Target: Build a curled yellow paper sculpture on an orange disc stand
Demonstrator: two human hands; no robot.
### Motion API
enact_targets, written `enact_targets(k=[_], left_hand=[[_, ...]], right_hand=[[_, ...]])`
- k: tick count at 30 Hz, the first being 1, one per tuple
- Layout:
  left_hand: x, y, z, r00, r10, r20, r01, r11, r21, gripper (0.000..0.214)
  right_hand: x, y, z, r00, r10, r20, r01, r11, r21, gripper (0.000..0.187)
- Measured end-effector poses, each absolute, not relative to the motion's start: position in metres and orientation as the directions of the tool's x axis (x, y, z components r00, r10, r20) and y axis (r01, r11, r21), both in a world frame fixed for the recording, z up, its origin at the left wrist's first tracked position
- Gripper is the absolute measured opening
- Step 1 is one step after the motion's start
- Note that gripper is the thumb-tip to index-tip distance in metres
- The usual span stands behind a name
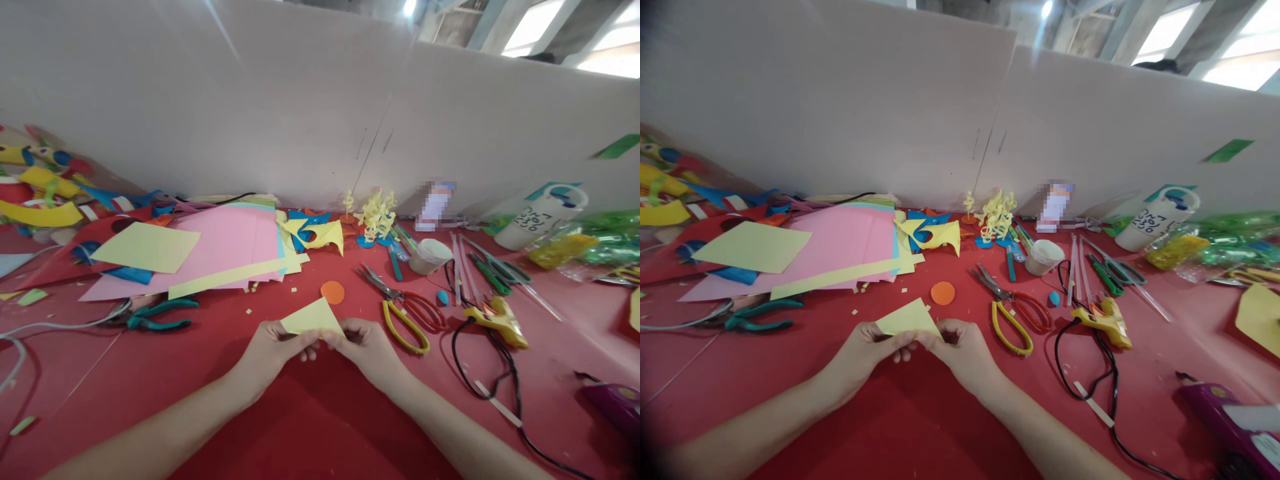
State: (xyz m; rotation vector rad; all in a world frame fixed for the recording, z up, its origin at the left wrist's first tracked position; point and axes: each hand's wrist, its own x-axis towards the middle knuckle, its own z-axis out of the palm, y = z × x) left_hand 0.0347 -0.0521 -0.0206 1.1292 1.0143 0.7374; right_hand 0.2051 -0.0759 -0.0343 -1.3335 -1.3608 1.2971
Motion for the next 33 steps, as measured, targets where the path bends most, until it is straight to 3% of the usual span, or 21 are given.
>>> enact_targets(k=[3,9,18,33], left_hand=[[0.0332,-0.0515,-0.0238,0.393,0.884,-0.254,0.018,0.268,0.963,0.022],[0.0344,-0.0524,-0.0196,0.412,0.877,-0.249,-0.023,0.283,0.959,0.019],[0.0348,-0.0542,-0.0168,0.398,0.886,-0.239,-0.007,0.264,0.965,0.016],[0.0336,-0.0548,-0.0183,0.415,0.876,-0.246,0.01,0.265,0.964,0.017]], right_hand=[[0.2044,-0.0763,-0.0352,-0.151,0.983,-0.1,0.099,-0.086,-0.991,0.031],[0.2031,-0.0781,-0.0349,-0.077,0.993,-0.086,0.184,-0.071,-0.98,0.033],[0.2036,-0.078,-0.0331,-0.056,0.994,-0.091,0.15,-0.082,-0.985,0.037],[0.2035,-0.0793,-0.0316,-0.151,0.983,-0.1,0.126,-0.082,-0.989,0.037]])
